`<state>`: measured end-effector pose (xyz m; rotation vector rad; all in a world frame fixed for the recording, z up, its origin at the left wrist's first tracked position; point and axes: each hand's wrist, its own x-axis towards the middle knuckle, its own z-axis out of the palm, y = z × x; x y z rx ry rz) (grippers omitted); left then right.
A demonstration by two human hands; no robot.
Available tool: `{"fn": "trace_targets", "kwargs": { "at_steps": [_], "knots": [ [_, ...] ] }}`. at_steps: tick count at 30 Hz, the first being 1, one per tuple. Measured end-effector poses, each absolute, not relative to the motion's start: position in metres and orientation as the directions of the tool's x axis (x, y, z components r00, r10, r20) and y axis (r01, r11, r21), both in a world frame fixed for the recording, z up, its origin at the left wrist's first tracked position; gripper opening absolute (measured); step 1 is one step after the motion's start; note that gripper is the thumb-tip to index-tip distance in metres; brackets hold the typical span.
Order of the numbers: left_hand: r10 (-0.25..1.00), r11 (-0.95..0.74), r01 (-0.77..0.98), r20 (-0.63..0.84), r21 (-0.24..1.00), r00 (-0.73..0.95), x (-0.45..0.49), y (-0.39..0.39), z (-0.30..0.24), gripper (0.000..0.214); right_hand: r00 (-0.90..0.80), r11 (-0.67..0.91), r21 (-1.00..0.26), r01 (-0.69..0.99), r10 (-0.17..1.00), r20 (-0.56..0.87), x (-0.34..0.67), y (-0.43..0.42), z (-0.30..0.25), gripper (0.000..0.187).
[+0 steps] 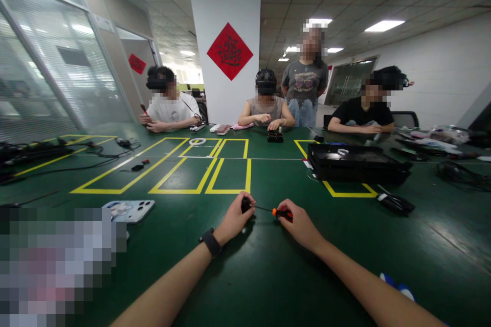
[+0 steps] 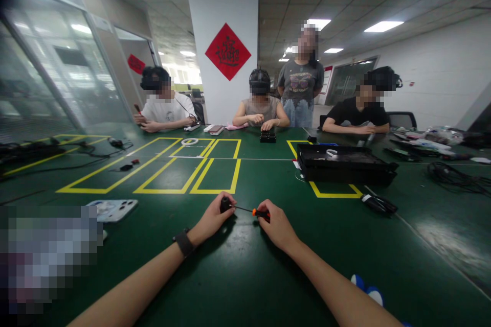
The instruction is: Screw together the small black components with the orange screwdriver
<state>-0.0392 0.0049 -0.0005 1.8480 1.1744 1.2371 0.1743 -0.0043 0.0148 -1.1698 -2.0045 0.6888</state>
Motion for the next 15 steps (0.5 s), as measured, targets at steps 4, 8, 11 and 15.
{"fn": "trace_targets", "kwargs": {
  "at_steps": [4, 8, 11, 15],
  "knots": [
    [0.908, -0.418, 0.343, 0.383, 0.841, 0.167, -0.0387, 0.0047, 0.0009, 0.016, -0.347, 0.451, -0.728, 0.516, 0.887, 0.304, 0.1743, -0.0055, 0.0159, 0.013],
    [0.907, -0.422, 0.332, 0.387, 0.844, 0.169, -0.0388, 0.0047, 0.0013, 0.016, -0.351, 0.444, -0.727, 0.523, 0.890, 0.291, 0.1740, -0.0057, 0.0156, 0.018],
    [0.909, -0.416, 0.322, 0.382, 0.851, 0.165, -0.0390, 0.0049, 0.0005, 0.016, -0.346, 0.430, -0.724, 0.540, 0.897, 0.274, 0.1743, -0.0045, 0.0143, 0.027],
    [0.907, -0.421, 0.318, 0.389, 0.849, 0.161, -0.0389, 0.0056, -0.0009, 0.016, -0.406, 0.498, -0.667, 0.554, 0.861, 0.305, 0.1745, -0.0028, 0.0128, 0.022]
  ]
}}
